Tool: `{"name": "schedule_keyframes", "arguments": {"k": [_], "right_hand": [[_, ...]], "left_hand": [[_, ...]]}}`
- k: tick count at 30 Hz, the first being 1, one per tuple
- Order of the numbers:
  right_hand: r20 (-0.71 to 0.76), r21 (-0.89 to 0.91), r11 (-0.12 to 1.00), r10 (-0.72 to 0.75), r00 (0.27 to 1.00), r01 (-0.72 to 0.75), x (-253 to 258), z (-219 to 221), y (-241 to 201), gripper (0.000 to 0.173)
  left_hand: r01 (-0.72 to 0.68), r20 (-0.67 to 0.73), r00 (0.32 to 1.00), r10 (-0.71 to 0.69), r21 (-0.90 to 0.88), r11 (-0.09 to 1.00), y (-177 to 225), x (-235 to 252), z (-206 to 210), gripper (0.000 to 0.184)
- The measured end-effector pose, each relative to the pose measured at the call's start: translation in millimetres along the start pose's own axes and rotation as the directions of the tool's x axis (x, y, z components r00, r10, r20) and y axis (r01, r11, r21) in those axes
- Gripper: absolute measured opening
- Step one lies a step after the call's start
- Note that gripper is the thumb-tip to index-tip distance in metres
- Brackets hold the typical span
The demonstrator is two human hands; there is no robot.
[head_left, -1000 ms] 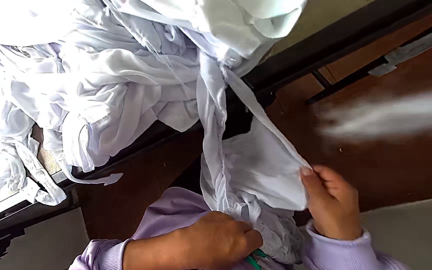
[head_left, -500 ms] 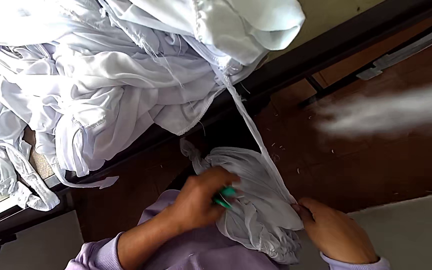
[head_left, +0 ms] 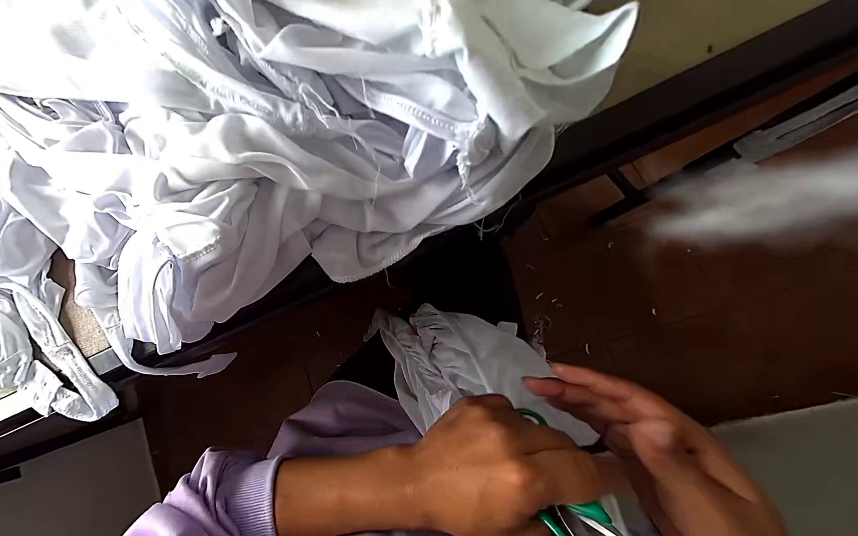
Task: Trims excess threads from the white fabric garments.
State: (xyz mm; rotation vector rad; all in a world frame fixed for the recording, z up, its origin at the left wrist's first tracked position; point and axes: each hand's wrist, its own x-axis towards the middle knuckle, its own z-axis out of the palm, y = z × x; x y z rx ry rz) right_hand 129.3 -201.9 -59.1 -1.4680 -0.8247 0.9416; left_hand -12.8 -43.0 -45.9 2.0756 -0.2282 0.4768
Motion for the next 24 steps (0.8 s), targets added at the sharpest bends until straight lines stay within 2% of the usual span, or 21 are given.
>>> {"name": "schedule_keyframes", "arguments": {"k": [1,3,7,8,10,12,14,15,17,20,22,23,24], "right_hand": [[0.105,0.158,0.987,-0.033,0.994,0.016,7,2,-7,0.060],[0.188,0.259,0.965,-0.085,0.979,0.034,14,7,-15,0.065],[0.209,-0.006,0.998,-0.064,0.976,0.066,12,8,-7,0.082],[0.196,-0.068,0.996,-0.042,0.980,0.056,9,11,-4,0.080],[0.014,-0.142,0.990,-0.019,1.000,0.020,4,20,2,0.054],[-0.225,-0.114,0.993,-0.013,0.974,-0.014,3,20,4,0.029],[-0.413,-0.012,1.000,-0.010,0.911,0.005,0,9,7,0.030],[-0.471,-0.009,1.000,-0.020,0.882,0.017,-1,2,8,0.034],[-0.503,-0.145,0.989,-0.045,0.863,-0.033,-3,-8,12,0.046],[-0.443,-0.457,0.858,0.008,0.896,-0.233,-11,-13,15,0.075],[-0.437,-0.570,0.785,-0.037,0.898,-0.245,-13,-11,15,0.083],[-0.444,-0.576,0.792,-0.096,0.891,-0.202,-13,-9,13,0.078],[-0.453,-0.540,0.830,-0.147,0.879,-0.139,-12,-4,12,0.068]], "left_hand": [[0.026,0.028,0.999,-0.025,-0.019,0.999,0,-6,6,0.020],[0.097,0.019,0.995,-0.095,-0.089,0.991,0,-13,9,0.020],[0.254,-0.126,0.945,-0.302,-0.302,0.919,-2,-8,-7,0.017],[0.290,-0.155,0.918,-0.364,-0.362,0.886,-3,-5,-13,0.017],[0.345,-0.185,0.867,-0.462,-0.446,0.826,-9,-2,-27,0.021],[0.394,-0.217,0.828,-0.517,-0.431,0.812,-27,-6,-40,0.026],[0.535,-0.225,0.749,-0.623,-0.348,0.770,-61,-21,-51,0.026],[0.653,-0.188,0.679,-0.709,-0.286,0.701,-82,-33,-56,0.026],[0.829,-0.051,0.543,-0.838,-0.123,0.545,-128,-59,-65,0.029],[0.909,0.166,0.407,-0.898,0.025,0.417,-158,-81,-59,0.037],[0.903,0.091,0.426,-0.900,0.007,0.429,-152,-83,-48,0.031],[0.874,-0.001,0.485,-0.875,-0.018,0.485,-144,-81,-45,0.028],[0.814,-0.106,0.576,-0.811,-0.017,0.581,-132,-79,-42,0.026]]}}
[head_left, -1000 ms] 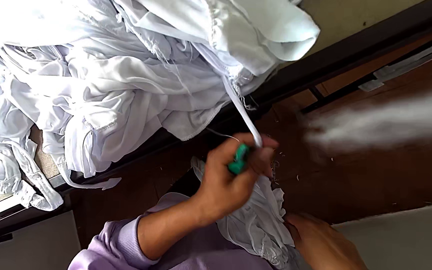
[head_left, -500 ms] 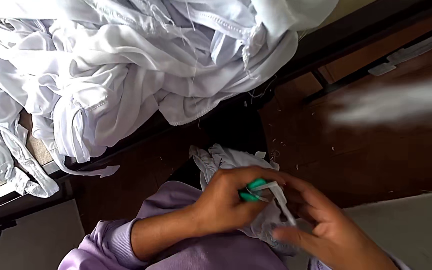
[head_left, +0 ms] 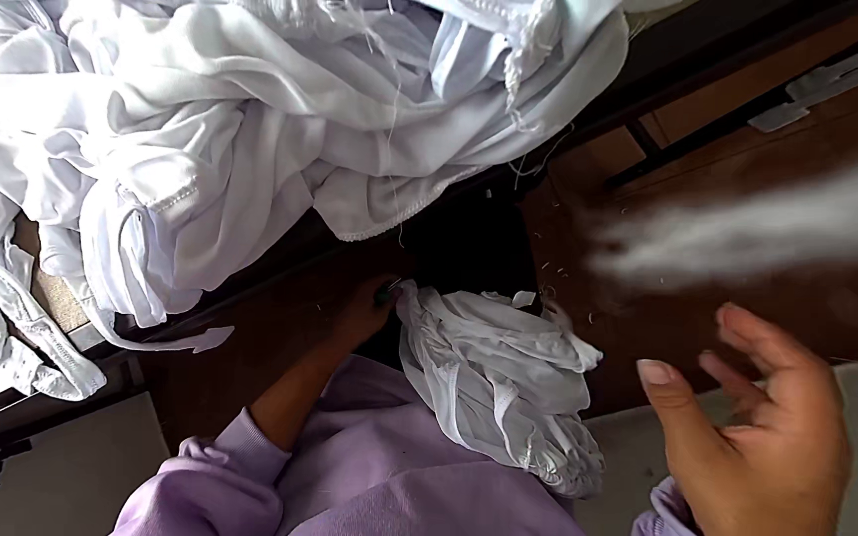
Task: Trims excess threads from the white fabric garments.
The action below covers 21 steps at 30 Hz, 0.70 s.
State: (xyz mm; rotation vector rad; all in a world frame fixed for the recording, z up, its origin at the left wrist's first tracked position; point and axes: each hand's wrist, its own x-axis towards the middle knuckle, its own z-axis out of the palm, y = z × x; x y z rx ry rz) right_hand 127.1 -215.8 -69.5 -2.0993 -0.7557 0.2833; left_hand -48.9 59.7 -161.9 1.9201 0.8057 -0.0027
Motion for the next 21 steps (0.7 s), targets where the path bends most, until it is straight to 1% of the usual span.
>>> {"name": "schedule_keyframes", "arguments": {"k": [1,2,3,4,5,6,7,8,9,11,12,14,16,19,20,21], "right_hand": [[-0.006,0.126,0.992,-0.020,1.000,0.021,0,5,-4,0.054],[0.042,0.279,0.960,-0.016,0.999,0.004,0,10,-9,0.042],[0.142,0.411,0.910,-0.002,0.990,-0.057,0,15,-13,0.042],[0.259,0.495,0.859,0.000,0.966,-0.132,0,21,-17,0.051],[0.351,0.555,0.808,-0.013,0.936,-0.197,0,28,-22,0.064],[0.402,0.612,0.751,-0.026,0.915,-0.248,1,35,-28,0.073],[0.414,0.674,0.684,-0.038,0.910,-0.278,0,40,-34,0.073],[0.403,0.727,0.621,-0.040,0.915,-0.293,0,43,-39,0.066],[0.379,0.763,0.573,-0.019,0.925,-0.300,0,44,-43,0.054],[0.304,0.785,0.541,0.086,0.949,-0.300,-1,43,-48,0.030],[0.272,0.797,0.528,0.122,0.955,-0.294,1,40,-48,0.025],[0.229,0.833,0.483,0.142,0.963,-0.269,5,33,-45,0.024],[0.191,0.858,0.460,0.127,0.973,-0.229,8,26,-38,0.030],[0.172,0.864,0.458,0.123,0.977,-0.209,7,18,-36,0.031],[0.179,0.876,0.434,0.112,0.977,-0.210,5,17,-36,0.031],[0.191,0.898,0.386,0.091,0.977,-0.212,4,17,-35,0.030]], "left_hand": [[-0.166,-0.084,0.982,0.168,0.030,0.986,12,-10,1,0.023],[-0.357,-0.123,0.923,0.366,0.087,0.930,26,-20,0,0.021],[-0.510,-0.096,0.845,0.525,0.149,0.847,43,-30,-3,0.022],[-0.619,-0.034,0.768,0.640,0.217,0.755,61,-41,-6,0.023],[-0.697,0.020,0.692,0.721,0.275,0.662,78,-51,-6,0.021],[-0.751,0.059,0.625,0.779,0.316,0.579,91,-58,-5,0.018],[-0.785,0.087,0.574,0.814,0.342,0.517,100,-64,-3,0.018],[-0.805,0.108,0.537,0.837,0.360,0.470,106,-69,1,0.020],[-0.819,0.129,0.513,0.848,0.368,0.440,111,-73,3,0.021],[-0.837,0.183,0.492,0.851,0.368,0.405,115,-81,8,0.021],[-0.846,0.215,0.485,0.848,0.361,0.393,115,-85,9,0.020],[-0.863,0.276,0.473,0.836,0.336,0.378,113,-91,13,0.020],[-0.876,0.303,0.466,0.831,0.290,0.385,109,-94,17,0.020],[-0.863,0.279,0.504,0.817,0.185,0.470,105,-92,13,0.019],[-0.853,0.266,0.521,0.811,0.137,0.504,106,-91,10,0.018],[-0.841,0.241,0.538,0.808,0.087,0.534,106,-89,7,0.017]]}}
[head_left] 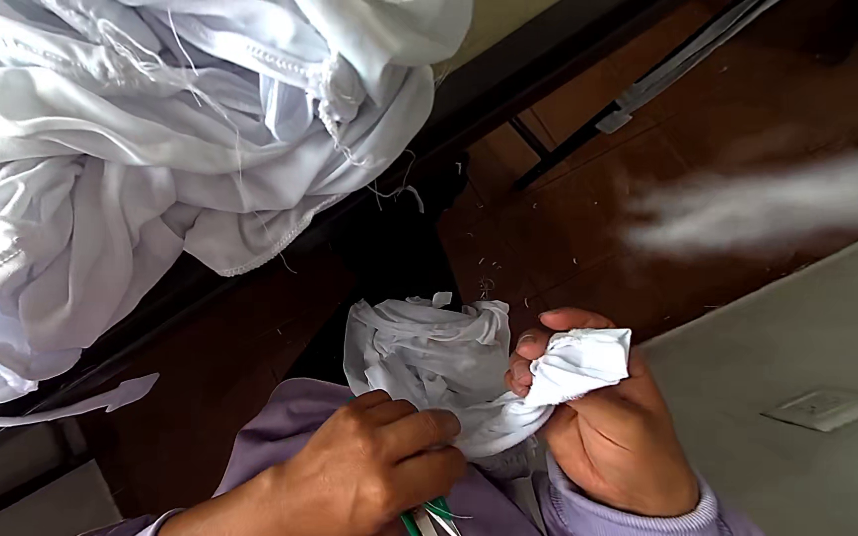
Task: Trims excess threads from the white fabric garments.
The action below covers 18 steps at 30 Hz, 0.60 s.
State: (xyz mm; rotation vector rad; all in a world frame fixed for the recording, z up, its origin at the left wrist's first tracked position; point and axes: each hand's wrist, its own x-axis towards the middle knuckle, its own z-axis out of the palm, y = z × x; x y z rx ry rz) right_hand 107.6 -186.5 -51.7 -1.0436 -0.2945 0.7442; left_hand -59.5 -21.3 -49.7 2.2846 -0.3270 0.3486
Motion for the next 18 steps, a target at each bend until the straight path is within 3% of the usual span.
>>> {"name": "schedule_keyframes", "arguments": {"k": [3,6,10,12,15,18], "right_hand": [[0.116,0.258,0.966,-0.022,0.993,-0.008,-3,-2,3,0.014],[0.196,0.391,0.920,-0.085,0.977,0.001,-5,-2,7,0.014],[0.271,0.164,0.972,-0.207,0.940,0.167,-3,-4,9,0.008],[0.292,0.050,0.973,-0.228,0.929,0.224,-2,-6,7,0.006],[0.109,-0.063,0.974,-0.211,0.971,0.219,2,-3,0,0.008],[-0.159,-0.186,0.972,-0.176,0.971,0.146,9,-16,-3,0.020]], "left_hand": [[0.063,-0.144,0.986,-0.081,-0.122,0.991,-2,5,-3,0.013],[0.134,-0.250,0.952,-0.176,-0.176,0.975,-3,15,-3,0.017],[0.171,-0.175,0.962,-0.212,-0.222,0.960,-6,29,-1,0.039],[0.133,-0.119,0.979,-0.168,-0.256,0.957,-6,34,2,0.023],[0.151,-0.174,0.961,-0.214,-0.316,0.937,-14,36,-5,0.012],[0.317,-0.340,0.830,-0.443,-0.365,0.875,-36,29,-27,0.013]]}}
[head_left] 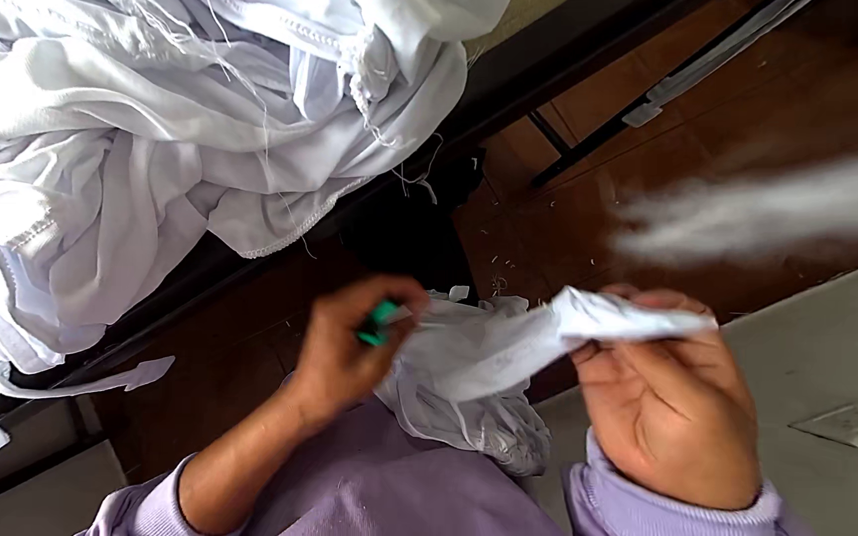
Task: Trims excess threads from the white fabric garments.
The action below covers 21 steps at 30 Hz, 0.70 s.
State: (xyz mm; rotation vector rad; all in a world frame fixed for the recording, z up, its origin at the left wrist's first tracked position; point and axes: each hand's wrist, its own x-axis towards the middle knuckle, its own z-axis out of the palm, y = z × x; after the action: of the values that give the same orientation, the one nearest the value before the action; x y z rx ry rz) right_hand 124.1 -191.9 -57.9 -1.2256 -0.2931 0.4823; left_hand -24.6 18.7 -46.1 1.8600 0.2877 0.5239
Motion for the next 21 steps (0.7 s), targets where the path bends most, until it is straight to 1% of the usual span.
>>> {"name": "schedule_keyframes", "arguments": {"k": [1,2,3,4,6,8,10,12,14,15,16,17,18,19,20,21], "right_hand": [[-0.061,-0.086,0.996,0.014,0.998,-0.019,3,-5,3,0.025],[-0.091,-0.190,0.981,0.014,0.996,-0.031,3,-12,7,0.029],[-0.077,-0.310,0.950,0.016,0.997,-0.039,1,-20,11,0.030],[-0.027,-0.418,0.908,0.024,0.999,-0.033,-4,-27,14,0.029],[0.117,-0.562,0.827,0.060,0.991,0.016,-15,-32,23,0.026],[0.207,-0.628,0.774,0.062,0.976,0.084,-28,-27,34,0.027],[0.229,-0.684,0.719,0.051,0.972,0.124,-37,-16,43,0.031],[0.226,-0.733,0.663,0.029,0.974,0.150,-39,-7,48,0.031],[0.252,-0.755,0.622,-0.016,0.968,0.207,-34,2,48,0.029],[0.291,-0.756,0.605,-0.033,0.956,0.251,-32,5,47,0.030],[0.343,-0.755,0.585,-0.034,0.939,0.297,-30,7,46,0.034],[0.397,-0.756,0.564,-0.011,0.918,0.334,-29,9,46,0.040],[0.437,-0.766,0.536,0.030,0.899,0.354,-28,11,46,0.050],[0.461,-0.785,0.502,0.082,0.884,0.363,-29,12,46,0.059],[0.469,-0.806,0.467,0.124,0.875,0.365,-30,12,48,0.062],[0.471,-0.817,0.441,0.136,0.872,0.372,-33,12,51,0.055]], "left_hand": [[0.041,-0.077,0.996,-0.039,0.034,0.999,-6,1,-10,0.013],[0.076,-0.134,0.989,-0.065,0.080,0.994,-10,1,-18,0.012],[0.117,-0.165,0.982,-0.096,0.120,0.986,-15,-2,-26,0.011],[0.160,-0.169,0.976,-0.135,0.143,0.977,-21,-7,-31,0.010],[0.246,-0.117,0.967,-0.228,0.170,0.954,-33,-22,-35,0.011],[0.326,-0.057,0.945,-0.321,0.195,0.925,-42,-36,-31,0.011],[0.365,-0.030,0.930,-0.367,0.197,0.910,-45,-43,-22,0.012],[0.342,0.015,0.936,-0.353,0.205,0.917,-50,-43,-13,0.022],[0.289,0.107,0.938,-0.331,0.290,0.913,-56,-40,-5,0.035],[0.291,0.156,0.922,-0.355,0.326,0.899,-59,-37,-2,0.036],[0.296,0.191,0.907,-0.375,0.342,0.892,-62,-36,1,0.030],[0.301,0.204,0.901,-0.382,0.336,0.892,-65,-34,3,0.018],[0.325,0.200,0.898,-0.391,0.296,0.898,-65,-32,4,0.012],[0.369,0.182,0.894,-0.409,0.218,0.904,-63,-29,3,0.011],[0.405,0.145,0.895,-0.421,0.129,0.905,-60,-26,1,0.011],[0.417,0.084,0.903,-0.421,0.063,0.907,-57,-24,-2,0.010]]}}
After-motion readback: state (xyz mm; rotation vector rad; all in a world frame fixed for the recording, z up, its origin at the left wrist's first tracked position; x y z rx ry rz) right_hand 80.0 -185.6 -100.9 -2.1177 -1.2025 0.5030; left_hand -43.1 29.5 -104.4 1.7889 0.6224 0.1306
